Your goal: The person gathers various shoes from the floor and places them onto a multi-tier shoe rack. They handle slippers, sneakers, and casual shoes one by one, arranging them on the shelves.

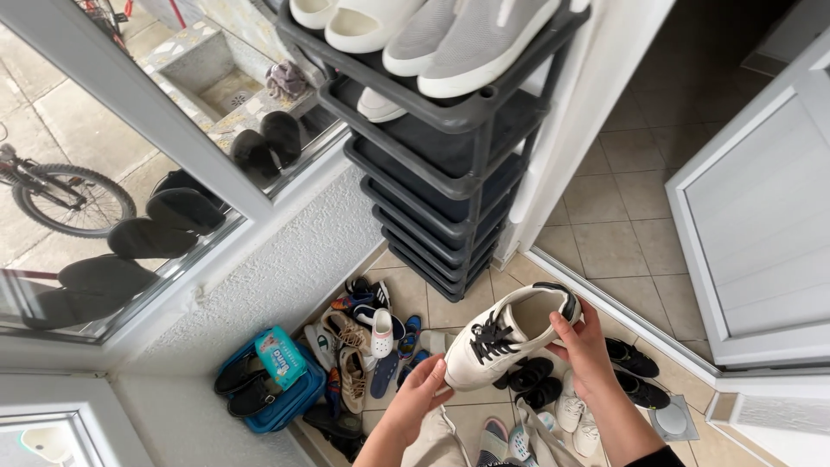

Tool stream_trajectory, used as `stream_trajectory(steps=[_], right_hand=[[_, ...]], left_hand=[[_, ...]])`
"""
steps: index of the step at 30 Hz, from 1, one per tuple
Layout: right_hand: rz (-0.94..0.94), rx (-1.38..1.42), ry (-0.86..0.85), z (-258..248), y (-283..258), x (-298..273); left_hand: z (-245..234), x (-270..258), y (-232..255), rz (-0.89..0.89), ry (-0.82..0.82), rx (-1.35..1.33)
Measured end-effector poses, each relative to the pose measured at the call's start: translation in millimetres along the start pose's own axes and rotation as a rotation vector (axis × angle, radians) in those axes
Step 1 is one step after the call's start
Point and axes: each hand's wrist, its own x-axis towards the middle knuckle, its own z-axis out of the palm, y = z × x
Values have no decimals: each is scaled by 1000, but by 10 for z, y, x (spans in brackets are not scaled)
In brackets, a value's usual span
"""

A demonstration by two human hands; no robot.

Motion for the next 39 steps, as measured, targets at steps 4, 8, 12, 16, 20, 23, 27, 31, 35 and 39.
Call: stream_trajectory(steps=[4,8,12,16,20,23,27,31,35,39], right_hand=[[21,42,-51,332,94,135],[43,93,-154,723,145,159],[63,-33,-391,1115,-156,-118],[25,-121,-393,1256,-47,-6],[-42,-243,-379,1235,118,95],[-36,-323,-325,1239,129,38],[-3,-327,-207,1236,104,-36],[-22,-328,-178,1127,241,35],[26,-329,-143,1093,273,-38],[60,-282,-77,1044,316,-45]], left_hand=[[-256,184,-86,61,3,-312],[-566,180,115,57,152,-507],[-1040,236,203,97,211,-580],[-1557,390,480,198,201,-580],[-2058,711,909,361,214,-546],[-2225,828,1471,427,220,-539],[-2230,953,2238,503,206,-558],[-2194,1267,2881,559,241,-556],[-2250,1749,3300,600,287,-547],[-2161,2024,3613,586,349,-573]])
